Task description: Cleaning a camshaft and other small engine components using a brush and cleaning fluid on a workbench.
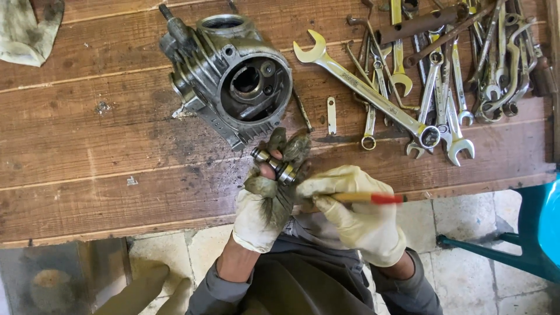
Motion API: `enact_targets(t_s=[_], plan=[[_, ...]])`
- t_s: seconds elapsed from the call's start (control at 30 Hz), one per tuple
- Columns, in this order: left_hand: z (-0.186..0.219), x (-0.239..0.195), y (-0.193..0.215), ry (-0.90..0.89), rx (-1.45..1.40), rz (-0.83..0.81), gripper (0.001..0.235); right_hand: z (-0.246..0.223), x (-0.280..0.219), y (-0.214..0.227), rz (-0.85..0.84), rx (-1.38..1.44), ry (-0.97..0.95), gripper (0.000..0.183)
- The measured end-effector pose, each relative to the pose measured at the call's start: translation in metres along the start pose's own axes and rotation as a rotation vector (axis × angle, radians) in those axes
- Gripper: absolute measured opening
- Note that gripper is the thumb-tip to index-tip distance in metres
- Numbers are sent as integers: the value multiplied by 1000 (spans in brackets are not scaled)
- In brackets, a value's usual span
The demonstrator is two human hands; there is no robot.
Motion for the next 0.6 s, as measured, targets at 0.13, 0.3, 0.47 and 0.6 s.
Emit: enact_targets(t_s=[0.13,0.3,0.47,0.6], plan=[[4,-1,-15,-15,7,9,27,25,0,5,73,20,64,11],[-3,2,19,-19,-32,-44,35,56,2,17,24,-352,-3,26],[1,-2,9,32,-70,-63,44,32,36,23,1,-422,-90,32],[0,-5,-6,-8,-21,-75,55,63,32,27,-19,-716,254,30]])
Point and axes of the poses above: each hand's wrist, its own x-axis towards the middle knuckle, its own y-axis out of the back of the hand, z = x × y, the point moved 8 cm from there along x, towards the middle knuckle, and after that the axes turned 12 degrees about y, right-handed, at the moved point
